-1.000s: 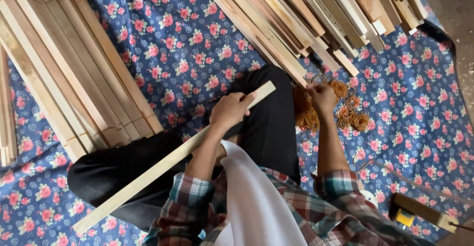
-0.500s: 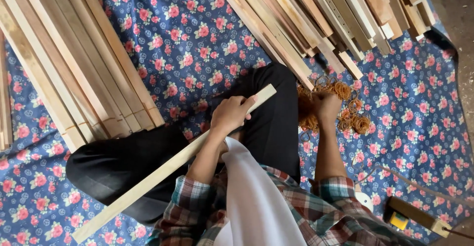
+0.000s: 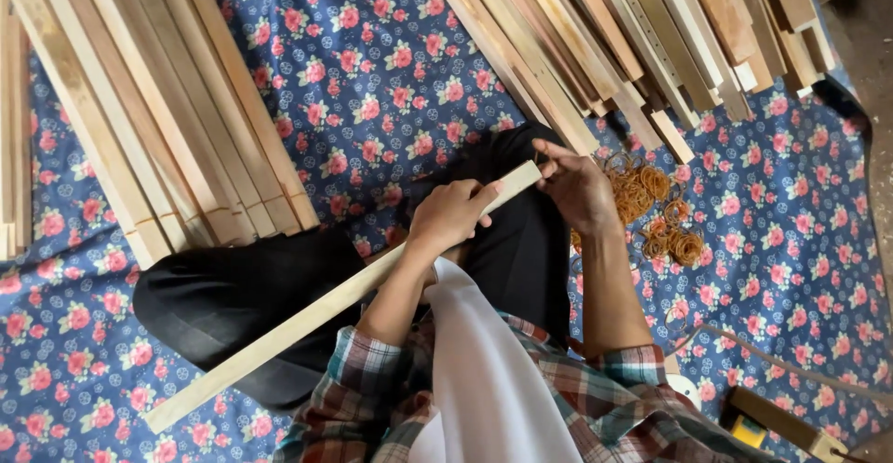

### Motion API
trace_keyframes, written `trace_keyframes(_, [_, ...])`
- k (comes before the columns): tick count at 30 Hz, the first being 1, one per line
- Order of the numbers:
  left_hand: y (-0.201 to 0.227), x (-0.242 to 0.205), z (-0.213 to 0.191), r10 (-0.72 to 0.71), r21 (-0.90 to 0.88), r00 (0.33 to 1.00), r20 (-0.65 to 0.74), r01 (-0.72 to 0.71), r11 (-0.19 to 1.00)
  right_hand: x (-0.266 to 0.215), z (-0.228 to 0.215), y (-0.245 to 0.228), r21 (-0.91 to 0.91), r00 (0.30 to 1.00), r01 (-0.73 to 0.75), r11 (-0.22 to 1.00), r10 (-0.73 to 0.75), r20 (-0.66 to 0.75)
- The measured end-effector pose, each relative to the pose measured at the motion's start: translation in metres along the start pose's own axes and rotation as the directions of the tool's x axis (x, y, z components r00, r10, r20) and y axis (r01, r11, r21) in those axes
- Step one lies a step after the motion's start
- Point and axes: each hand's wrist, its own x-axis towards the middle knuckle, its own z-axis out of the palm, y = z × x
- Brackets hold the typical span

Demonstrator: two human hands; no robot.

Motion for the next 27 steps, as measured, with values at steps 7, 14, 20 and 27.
trace_keyframes(7, [-0.009,0.0,0.001,0.018,0.029,1.0,-0.005,-0.018,0.999,-0.014,0.009,-0.028,-0.53,0.966,0.257,0.808,-0.218,0.136])
trace_keyframes(14, [-0.001,-0.017,0.004,0.05,0.03,0.999,0.006,-0.05,0.998,-0.006,0.022,-0.041,-0.671,0.921,0.243,0.7,0.05,0.385])
trace_keyframes(20, [0.001,-0.02,-0.001,0.047,0.043,0.997,-0.054,-0.045,0.998,-0.012,0.052,-0.007,-0.498,0.895,0.148,0.854,0.099,0.436])
trace_keyframes(27, [-0.012,-0.003,-0.025,0.057,-0.099,0.969,-0.241,-0.082,0.992,-0.072,0.082,0.038,-0.472,0.945,0.298,0.83,-0.186,0.27])
